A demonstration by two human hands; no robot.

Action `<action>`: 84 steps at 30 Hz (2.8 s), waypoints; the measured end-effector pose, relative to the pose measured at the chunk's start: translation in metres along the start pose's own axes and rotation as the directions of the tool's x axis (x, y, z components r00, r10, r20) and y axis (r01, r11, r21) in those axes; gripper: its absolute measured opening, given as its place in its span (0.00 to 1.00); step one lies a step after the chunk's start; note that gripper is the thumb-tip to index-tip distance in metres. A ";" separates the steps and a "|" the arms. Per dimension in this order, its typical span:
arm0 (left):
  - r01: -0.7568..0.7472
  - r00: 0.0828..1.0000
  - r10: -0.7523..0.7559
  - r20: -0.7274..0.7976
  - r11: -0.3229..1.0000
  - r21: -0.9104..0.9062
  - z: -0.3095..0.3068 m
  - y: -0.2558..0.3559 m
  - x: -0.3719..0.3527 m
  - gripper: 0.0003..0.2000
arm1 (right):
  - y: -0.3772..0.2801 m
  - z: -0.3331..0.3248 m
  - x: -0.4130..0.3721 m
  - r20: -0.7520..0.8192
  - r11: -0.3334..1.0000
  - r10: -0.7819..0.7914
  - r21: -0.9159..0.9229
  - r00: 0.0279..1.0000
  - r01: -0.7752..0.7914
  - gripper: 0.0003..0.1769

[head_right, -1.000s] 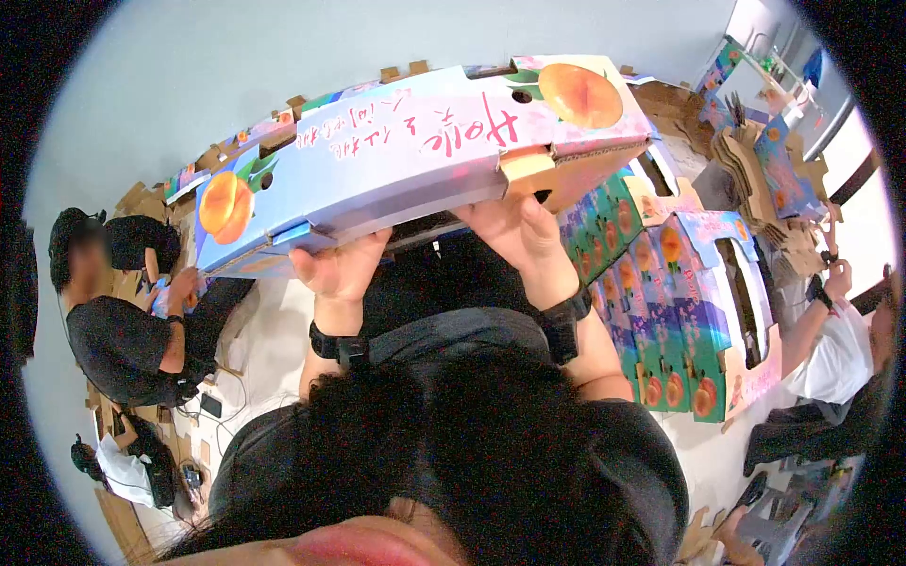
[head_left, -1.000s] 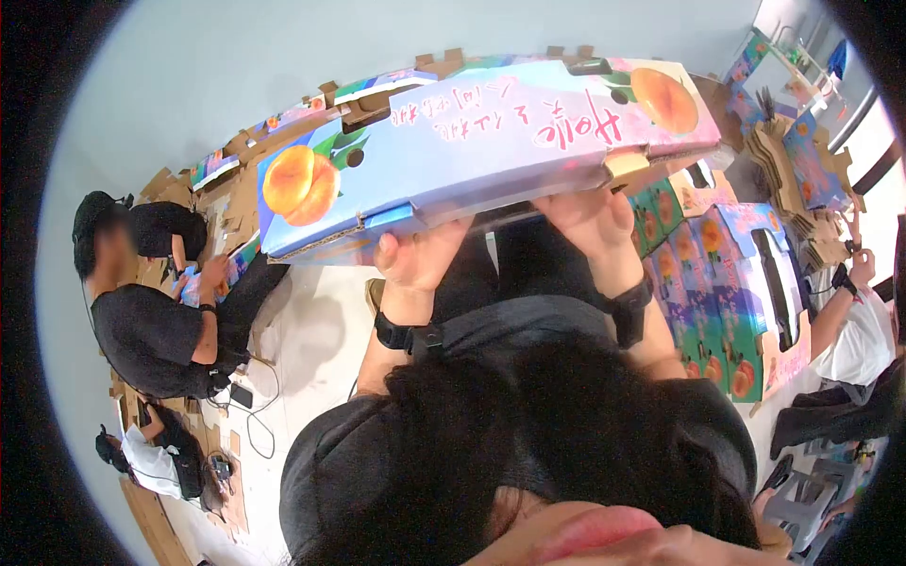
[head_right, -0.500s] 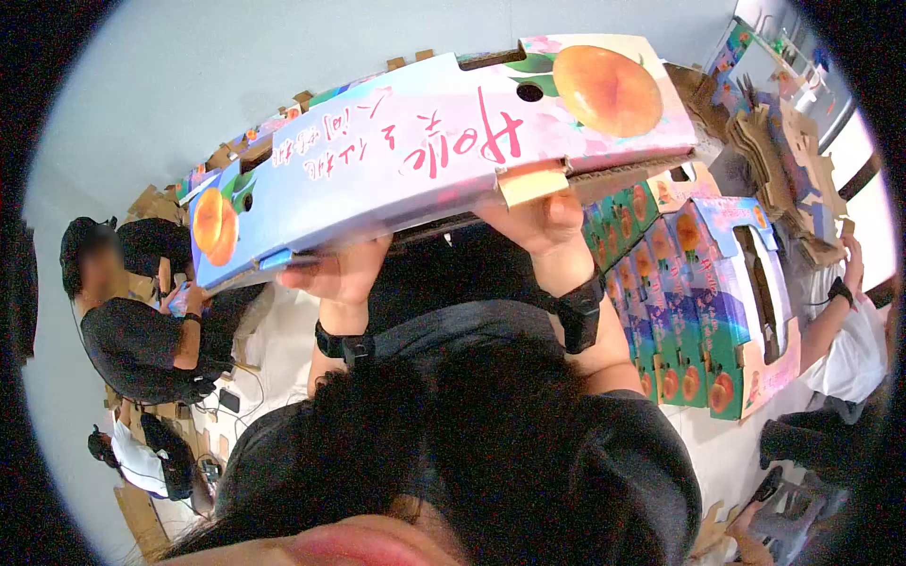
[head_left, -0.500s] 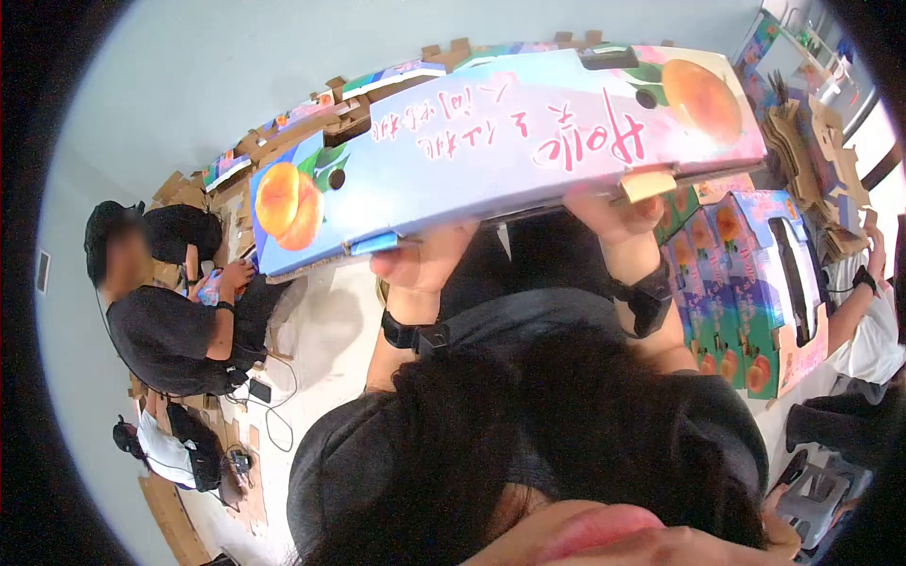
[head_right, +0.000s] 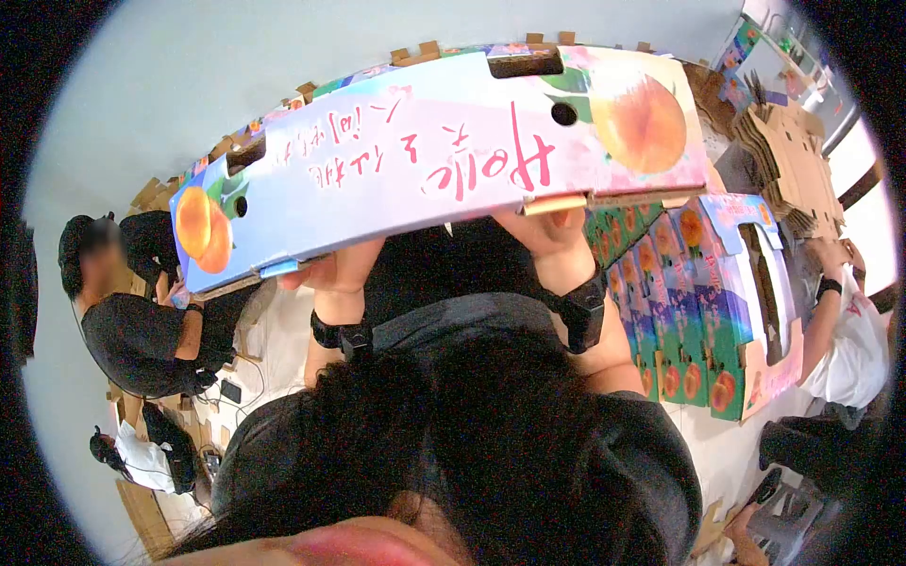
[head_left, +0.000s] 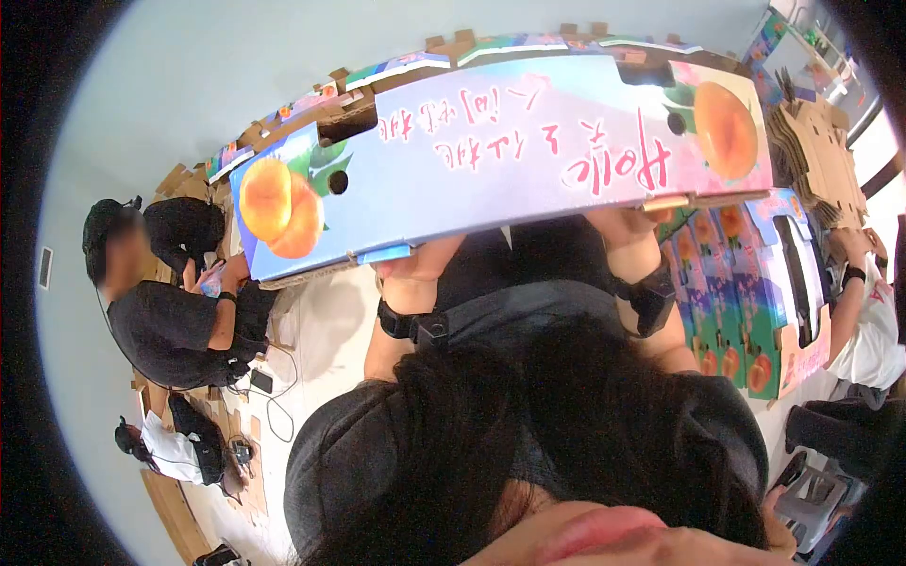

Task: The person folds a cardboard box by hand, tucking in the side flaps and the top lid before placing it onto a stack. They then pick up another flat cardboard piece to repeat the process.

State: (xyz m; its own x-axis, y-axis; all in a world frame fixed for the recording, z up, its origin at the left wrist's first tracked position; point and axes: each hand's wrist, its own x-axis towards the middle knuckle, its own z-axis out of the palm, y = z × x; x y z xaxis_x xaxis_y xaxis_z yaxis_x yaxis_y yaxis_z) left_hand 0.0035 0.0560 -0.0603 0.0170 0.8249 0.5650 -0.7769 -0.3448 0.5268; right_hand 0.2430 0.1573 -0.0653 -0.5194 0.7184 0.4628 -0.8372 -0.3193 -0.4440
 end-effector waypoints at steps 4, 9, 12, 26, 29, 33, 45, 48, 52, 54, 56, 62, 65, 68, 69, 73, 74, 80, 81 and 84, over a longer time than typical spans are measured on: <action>0.006 0.995 0.003 0.098 0.995 -0.096 -0.002 -0.001 0.006 0.52 | 0.004 -0.002 -0.004 -0.153 0.998 0.036 -0.054 0.988 -0.045 0.60; 0.144 0.990 -0.142 0.024 0.952 -0.270 0.006 0.001 0.020 0.39 | 0.005 -0.007 0.022 0.143 0.998 -0.022 -0.049 0.989 0.029 0.52; 0.428 0.891 -0.445 -0.089 0.890 -0.158 0.022 0.015 0.023 0.42 | 0.002 0.002 0.034 0.089 0.995 -0.008 -0.095 0.996 0.016 0.46; -0.400 0.755 0.058 0.653 0.830 0.389 0.021 0.108 -0.020 0.30 | 0.001 0.011 0.032 0.096 0.995 0.045 0.082 0.994 -0.053 0.44; -0.544 0.836 0.396 0.380 0.683 0.488 0.006 0.139 -0.040 0.36 | -0.003 0.009 0.024 0.105 0.993 0.090 0.073 0.990 -0.098 0.46; -0.289 0.812 0.584 -0.014 0.422 0.860 -0.005 0.144 -0.050 0.47 | -0.010 0.020 0.013 0.080 0.981 0.192 -0.056 0.978 -0.188 0.47; 0.349 0.907 0.059 -0.417 0.446 0.824 -0.150 0.035 -0.070 0.53 | -0.016 0.030 0.012 -0.004 0.886 0.278 -0.385 0.961 -0.257 0.54; 0.447 0.854 0.015 -0.520 0.492 0.747 -0.148 0.025 -0.066 0.47 | -0.027 0.039 0.007 -0.058 0.685 0.314 -0.678 0.948 -0.268 0.50; 0.447 0.845 0.043 -0.533 0.488 0.749 -0.141 0.025 -0.052 0.38 | -0.027 0.045 -0.004 -0.140 0.315 0.119 -0.934 0.983 -0.171 0.45; 0.444 0.844 0.035 -0.535 0.512 0.735 -0.132 0.025 -0.051 0.29 | -0.030 0.048 -0.004 -0.049 0.170 0.094 -0.983 0.994 -0.064 0.37; 0.476 0.826 0.018 -0.563 0.513 0.715 -0.125 0.028 -0.048 0.26 | -0.027 0.044 -0.002 -0.077 0.241 0.085 -0.966 0.993 -0.095 0.31; 0.394 0.836 0.135 -0.532 0.528 0.752 -0.107 0.032 -0.040 0.16 | -0.020 0.045 0.014 0.202 -0.650 -0.070 -0.752 0.977 0.109 0.17; 0.422 0.823 0.140 -0.551 0.500 0.757 -0.090 0.038 -0.035 0.20 | -0.014 0.015 0.024 0.323 -0.755 -0.075 -0.637 0.943 0.158 0.17; 0.430 0.844 0.077 -0.532 0.496 0.754 -0.075 0.044 -0.028 0.26 | -0.007 -0.004 0.034 0.333 -0.766 -0.164 -0.636 0.928 0.093 0.22; 0.396 0.863 0.065 -0.502 0.529 0.750 -0.079 0.045 -0.027 0.25 | -0.009 -0.009 0.038 0.365 -0.777 -0.170 -0.621 0.915 0.103 0.24; 0.332 0.854 0.072 -0.515 0.687 0.646 -0.105 0.041 -0.033 0.25 | -0.011 -0.021 0.049 0.525 -0.800 -0.232 -0.582 0.819 0.147 0.26; 0.310 0.873 0.072 -0.482 0.682 0.662 -0.104 0.040 -0.034 0.25 | -0.012 -0.023 0.052 0.560 -0.803 -0.242 -0.574 0.792 0.160 0.25; 0.303 0.914 -0.036 -0.405 0.723 0.620 -0.075 0.020 -0.031 0.29 | -0.009 -0.018 0.074 0.663 -0.741 -0.332 -0.623 0.670 0.249 0.26; 0.320 0.907 -0.029 -0.420 0.696 0.643 -0.065 0.016 -0.028 0.29 | -0.008 -0.016 0.073 0.659 -0.741 -0.331 -0.625 0.676 0.246 0.26; 0.427 0.882 -0.109 -0.459 0.599 0.678 -0.056 0.013 -0.021 0.28 | -0.007 -0.003 0.071 0.656 -0.725 -0.323 -0.635 0.682 0.266 0.26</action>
State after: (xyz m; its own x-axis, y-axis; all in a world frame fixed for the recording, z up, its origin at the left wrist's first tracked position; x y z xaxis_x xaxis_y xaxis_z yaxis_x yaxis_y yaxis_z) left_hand -0.0417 0.0590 -0.1010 -0.1895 0.9705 0.1492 -0.0313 -0.1578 0.9870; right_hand 0.2121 0.2125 -0.0319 -0.1960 0.1878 0.9624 0.5776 0.8153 -0.0414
